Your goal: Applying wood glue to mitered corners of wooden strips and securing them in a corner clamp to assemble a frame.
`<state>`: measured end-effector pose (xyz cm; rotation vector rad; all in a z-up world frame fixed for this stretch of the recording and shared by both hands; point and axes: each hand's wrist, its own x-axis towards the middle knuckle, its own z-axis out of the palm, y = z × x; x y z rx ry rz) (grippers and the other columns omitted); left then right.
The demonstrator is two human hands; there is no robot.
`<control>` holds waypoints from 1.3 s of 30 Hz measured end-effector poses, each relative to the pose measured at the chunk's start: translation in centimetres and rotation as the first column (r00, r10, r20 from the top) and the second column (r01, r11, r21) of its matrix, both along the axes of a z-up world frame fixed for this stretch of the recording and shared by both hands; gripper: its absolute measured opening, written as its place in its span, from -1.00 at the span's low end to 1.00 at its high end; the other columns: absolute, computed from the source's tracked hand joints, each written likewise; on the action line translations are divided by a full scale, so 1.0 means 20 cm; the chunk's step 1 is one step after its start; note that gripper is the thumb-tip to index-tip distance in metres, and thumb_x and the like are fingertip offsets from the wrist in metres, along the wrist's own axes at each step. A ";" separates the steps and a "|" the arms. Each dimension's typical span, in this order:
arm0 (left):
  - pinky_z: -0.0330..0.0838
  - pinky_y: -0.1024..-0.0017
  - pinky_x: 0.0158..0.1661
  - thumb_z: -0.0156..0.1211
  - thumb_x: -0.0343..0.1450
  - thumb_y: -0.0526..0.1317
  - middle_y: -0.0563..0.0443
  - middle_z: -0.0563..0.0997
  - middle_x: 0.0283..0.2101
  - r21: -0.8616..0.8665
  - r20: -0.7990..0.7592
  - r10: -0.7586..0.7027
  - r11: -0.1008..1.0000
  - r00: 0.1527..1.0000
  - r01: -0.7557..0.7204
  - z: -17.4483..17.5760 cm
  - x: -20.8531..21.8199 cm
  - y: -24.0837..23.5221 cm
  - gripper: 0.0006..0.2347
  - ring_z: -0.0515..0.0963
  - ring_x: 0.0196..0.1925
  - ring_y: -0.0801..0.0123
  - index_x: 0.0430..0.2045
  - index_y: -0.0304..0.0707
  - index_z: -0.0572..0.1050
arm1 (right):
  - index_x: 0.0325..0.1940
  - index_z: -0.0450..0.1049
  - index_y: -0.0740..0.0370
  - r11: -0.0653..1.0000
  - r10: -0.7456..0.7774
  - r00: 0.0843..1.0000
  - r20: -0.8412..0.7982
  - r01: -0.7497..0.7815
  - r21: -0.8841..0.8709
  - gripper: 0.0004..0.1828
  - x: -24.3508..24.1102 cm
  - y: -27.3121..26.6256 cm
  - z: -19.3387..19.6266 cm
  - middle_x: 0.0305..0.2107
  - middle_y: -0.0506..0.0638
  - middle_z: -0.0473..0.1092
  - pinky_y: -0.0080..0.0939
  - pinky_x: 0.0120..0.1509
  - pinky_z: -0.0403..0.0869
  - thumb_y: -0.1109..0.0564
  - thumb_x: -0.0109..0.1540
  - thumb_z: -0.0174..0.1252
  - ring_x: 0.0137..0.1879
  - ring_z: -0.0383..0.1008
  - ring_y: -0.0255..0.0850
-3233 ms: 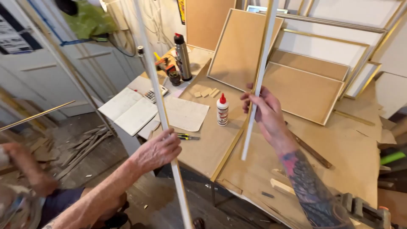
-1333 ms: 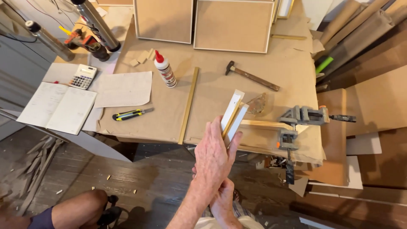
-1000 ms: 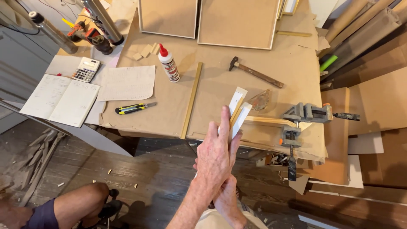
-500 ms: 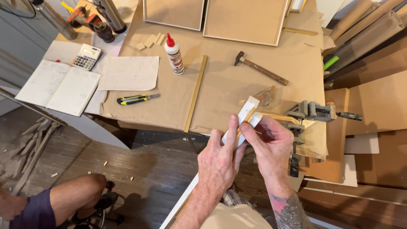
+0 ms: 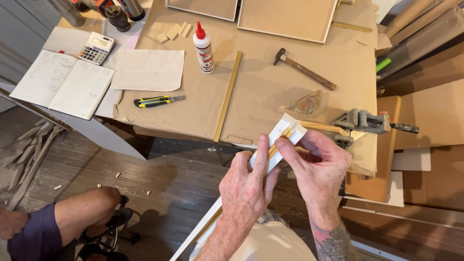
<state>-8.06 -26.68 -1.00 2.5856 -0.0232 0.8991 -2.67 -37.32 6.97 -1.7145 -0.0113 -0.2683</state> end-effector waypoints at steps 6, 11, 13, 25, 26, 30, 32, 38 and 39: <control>0.29 0.48 -0.55 0.22 0.55 0.02 0.02 0.37 -0.28 0.019 0.028 0.028 0.999 0.999 -0.029 -0.01 -0.02 0.04 -0.49 0.40 -0.44 0.35 0.37 -0.12 0.28 | -0.20 0.63 0.31 0.996 -0.026 1.000 0.014 0.027 -0.090 -0.77 -0.02 0.04 0.01 -0.33 0.05 0.62 -0.39 -0.20 0.67 0.26 0.09 0.46 -0.28 0.63 -0.31; 0.29 0.47 -0.50 0.14 0.58 0.01 0.07 0.36 -0.31 0.084 0.044 0.025 0.996 0.999 -0.028 -0.05 -0.03 0.07 -0.54 0.39 -0.41 0.33 0.35 -0.15 0.30 | -0.17 0.58 0.34 0.998 -0.015 0.997 0.081 0.019 -0.053 -0.70 -0.03 0.07 -0.03 -0.32 0.10 0.60 -0.34 -0.15 0.72 0.26 0.07 0.48 -0.27 0.61 -0.30; 0.28 0.51 -0.51 0.17 0.57 0.00 0.08 0.35 -0.31 0.070 0.037 0.028 0.997 0.999 -0.031 -0.03 -0.04 0.08 -0.56 0.37 -0.43 0.39 0.33 -0.08 0.34 | -0.15 0.58 0.36 0.999 -0.001 0.997 0.082 0.005 -0.049 -0.69 -0.03 0.08 -0.02 -0.30 0.13 0.60 -0.33 -0.14 0.73 0.27 0.07 0.47 -0.24 0.63 -0.26; 0.24 0.54 -0.63 0.28 0.52 0.01 0.08 0.34 -0.29 -0.088 -0.022 -0.007 0.996 1.000 0.005 -0.08 -0.10 0.12 -0.54 0.26 -0.54 0.46 0.33 0.11 0.35 | -0.09 0.58 0.35 1.000 0.015 1.000 0.022 -0.015 -0.012 -0.65 -0.05 0.11 -0.03 -0.29 0.11 0.60 -0.36 -0.17 0.67 0.34 0.06 0.45 -0.20 0.63 -0.26; 0.23 0.55 -0.65 0.27 0.53 0.03 0.08 0.33 -0.30 -0.098 -0.018 -0.016 0.995 1.000 0.014 -0.08 -0.11 0.13 -0.54 0.24 -0.55 0.47 0.34 0.10 0.34 | -0.10 0.57 0.35 1.000 0.014 1.000 0.026 -0.014 -0.009 -0.65 -0.05 0.11 -0.03 -0.30 0.11 0.59 -0.37 -0.17 0.67 0.35 0.05 0.45 -0.20 0.63 -0.26; 0.30 0.49 -0.62 0.29 0.51 0.01 0.07 0.40 -0.26 -0.113 -0.041 -0.028 0.993 0.999 0.023 -0.06 -0.12 0.15 -0.53 0.31 -0.53 0.43 0.33 0.10 0.34 | -0.09 0.57 0.35 1.000 0.022 1.000 0.020 -0.022 -0.011 -0.63 -0.06 0.12 -0.03 -0.29 0.15 0.60 -0.34 -0.16 0.70 0.34 0.04 0.45 -0.19 0.65 -0.22; 0.30 0.50 -0.61 0.29 0.51 0.01 0.07 0.42 -0.25 -0.112 -0.041 -0.032 0.993 0.999 0.028 -0.05 -0.13 0.16 -0.54 0.31 -0.53 0.45 0.32 0.09 0.36 | -0.08 0.56 0.37 0.998 0.057 0.998 0.034 -0.057 -0.004 -0.63 -0.06 0.13 -0.02 -0.32 0.15 0.59 -0.32 -0.16 0.71 0.35 0.05 0.44 -0.23 0.63 -0.24; 0.34 0.40 -0.60 0.34 0.49 -0.02 0.04 0.37 -0.26 -0.157 -0.126 -0.037 0.987 0.991 0.017 -0.07 -0.14 0.16 -0.50 0.34 -0.50 0.35 0.34 0.18 0.32 | -0.11 0.56 0.34 0.997 0.077 0.997 -0.025 -0.077 0.009 -0.64 -0.05 0.13 -0.03 -0.35 0.09 0.59 -0.32 -0.16 0.72 0.34 0.03 0.45 -0.24 0.61 -0.29; 0.34 0.40 -0.60 0.34 0.49 -0.02 0.04 0.37 -0.26 -0.158 -0.129 -0.038 0.987 0.991 0.017 -0.06 -0.14 0.16 -0.50 0.34 -0.50 0.35 0.34 0.18 0.32 | -0.11 0.56 0.34 0.997 0.077 0.997 -0.027 -0.077 0.008 -0.64 -0.04 0.13 -0.04 -0.35 0.09 0.59 -0.32 -0.16 0.72 0.34 0.03 0.45 -0.24 0.61 -0.29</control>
